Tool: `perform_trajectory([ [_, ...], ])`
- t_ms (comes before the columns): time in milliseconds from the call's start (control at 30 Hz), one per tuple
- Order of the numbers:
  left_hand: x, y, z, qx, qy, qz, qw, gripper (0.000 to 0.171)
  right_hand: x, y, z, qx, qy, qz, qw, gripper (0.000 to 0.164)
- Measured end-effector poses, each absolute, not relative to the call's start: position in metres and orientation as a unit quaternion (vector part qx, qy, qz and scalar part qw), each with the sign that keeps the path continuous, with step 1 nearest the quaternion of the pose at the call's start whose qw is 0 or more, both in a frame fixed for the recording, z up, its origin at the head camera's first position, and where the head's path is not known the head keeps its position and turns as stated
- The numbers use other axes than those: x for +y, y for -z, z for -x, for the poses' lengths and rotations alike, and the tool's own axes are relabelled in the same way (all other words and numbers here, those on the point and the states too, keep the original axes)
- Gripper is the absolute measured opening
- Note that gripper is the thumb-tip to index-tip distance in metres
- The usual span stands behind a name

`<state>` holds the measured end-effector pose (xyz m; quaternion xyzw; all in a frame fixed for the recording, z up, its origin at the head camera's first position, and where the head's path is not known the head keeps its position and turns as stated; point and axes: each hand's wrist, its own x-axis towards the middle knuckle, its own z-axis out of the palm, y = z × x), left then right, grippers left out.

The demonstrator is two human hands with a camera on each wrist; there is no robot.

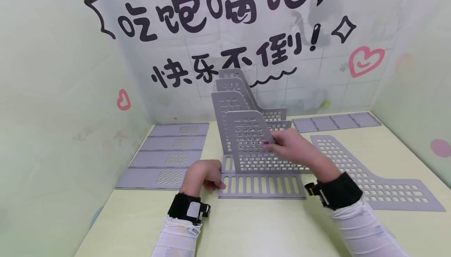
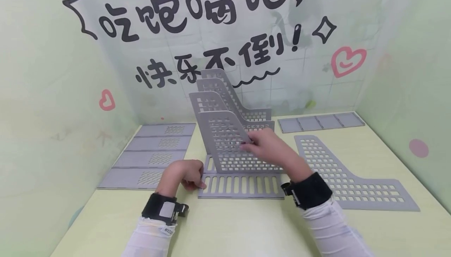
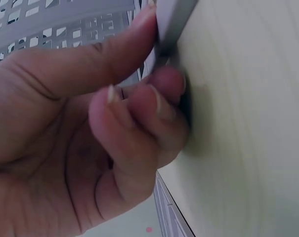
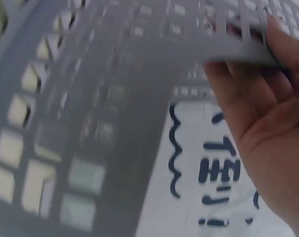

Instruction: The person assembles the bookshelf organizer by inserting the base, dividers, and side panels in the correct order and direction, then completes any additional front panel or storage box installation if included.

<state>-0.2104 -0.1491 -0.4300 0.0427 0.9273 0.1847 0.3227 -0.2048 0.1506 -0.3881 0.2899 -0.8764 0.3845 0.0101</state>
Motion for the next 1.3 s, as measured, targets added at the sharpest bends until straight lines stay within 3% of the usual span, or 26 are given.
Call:
perform_trajectory([
  [200, -0.153, 0.432, 0.209, 0.921, -0.208, -0.049, 0.327, 0.025, 0.201, 0.386, 0.213, -0.915, -0.252, -0.298, -0.102, 0.003],
  [367, -0.153, 0.431, 0.209, 0.921, -0.209, -0.052, 0.324, 0.025, 0.231, 0.386, 0.215, -0.931, -0.228, -0.204, -0.202, 0.007],
  [500, -0.154, 0.430, 0.208, 0.919, -0.217, -0.048, 0.326, 0.025, 0.237, 0.385, 0.213, -0.923, -0.253, -0.151, -0.246, 0.013],
  [800, -0.159, 0.428, 0.210, 0.899, -0.267, -0.041, 0.346, 0.031, 0.213, 0.386, 0.213, -0.920, -0.241, -0.201, -0.236, 0.023],
  [967, -0.163, 0.426, 0.212, 0.891, -0.283, -0.041, 0.352, 0.032, 0.198, 0.389, 0.214, -0.920, -0.235, -0.240, -0.201, 0.046],
  [1300, -0.168, 0.432, 0.212, 0.888, -0.292, -0.049, 0.352, 0.032, 0.190, 0.392, 0.210, -0.917, -0.248, -0.257, -0.178, 0.054],
])
